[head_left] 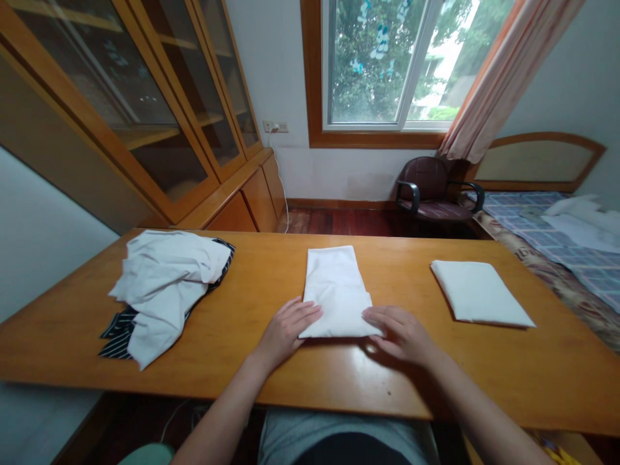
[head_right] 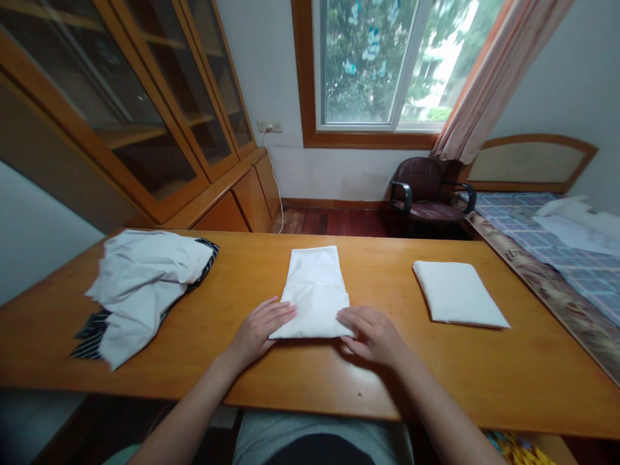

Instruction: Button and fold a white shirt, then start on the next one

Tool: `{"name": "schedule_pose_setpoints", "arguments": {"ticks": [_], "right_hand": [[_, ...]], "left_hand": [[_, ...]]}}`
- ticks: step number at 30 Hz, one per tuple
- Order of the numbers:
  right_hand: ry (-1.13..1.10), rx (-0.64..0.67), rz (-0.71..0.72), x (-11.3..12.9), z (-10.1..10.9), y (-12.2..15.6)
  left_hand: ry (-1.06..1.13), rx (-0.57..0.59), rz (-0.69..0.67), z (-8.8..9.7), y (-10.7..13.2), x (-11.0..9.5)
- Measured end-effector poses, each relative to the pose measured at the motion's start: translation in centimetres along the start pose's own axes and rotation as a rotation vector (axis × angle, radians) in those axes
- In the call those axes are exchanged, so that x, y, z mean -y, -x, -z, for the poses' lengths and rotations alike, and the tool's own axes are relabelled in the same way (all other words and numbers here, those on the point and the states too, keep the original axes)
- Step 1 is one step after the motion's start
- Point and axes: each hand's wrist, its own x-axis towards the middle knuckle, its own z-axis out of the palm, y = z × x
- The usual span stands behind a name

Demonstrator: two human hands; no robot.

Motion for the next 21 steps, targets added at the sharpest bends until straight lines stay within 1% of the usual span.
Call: {"name": "schedule_pose_setpoints", "arguments": {"ticks": [2,4,7,10,14,16,19,21], "right_hand": [[-0.023,0.085,-0.057,-0.4,0.0,0.2],[-0.033,0.139,-0.087,-0.9,-0.4,0.5],[-0.044,0.151,-0.099,-1.2,-1.3,0.4],[-0.076,0.135,-0.068,-1.3,-2.3,-0.3],[-0.141,0.179,-0.023,-1.5,-3.6,-1.6],[-0.193,0.198,-0.019,-1.6,-4.2,-1.9],[-0.268,0.172,-0.034,-1.9,-4.6,-2.0],[-0.297,0.156,-0.024,-1.9,-4.6,-2.0]], "left_hand": [[0.031,-0.018,-0.020,0.9,-0.4,-0.2],[0.061,-0.024,-0.020,1.8,-0.7,-0.5],[0.115,-0.034,0.012,2.8,-0.8,-0.9],[0.188,-0.038,0.007,3.2,-0.5,-1.1],[0.287,-0.022,-0.035,3.0,0.1,-1.0],[0.320,-0.035,-0.046,2.6,0.5,-0.8],[0.305,-0.033,-0.045,1.8,0.9,-0.1],[0.249,0.011,-0.022,1.1,1.0,0.6]]}}
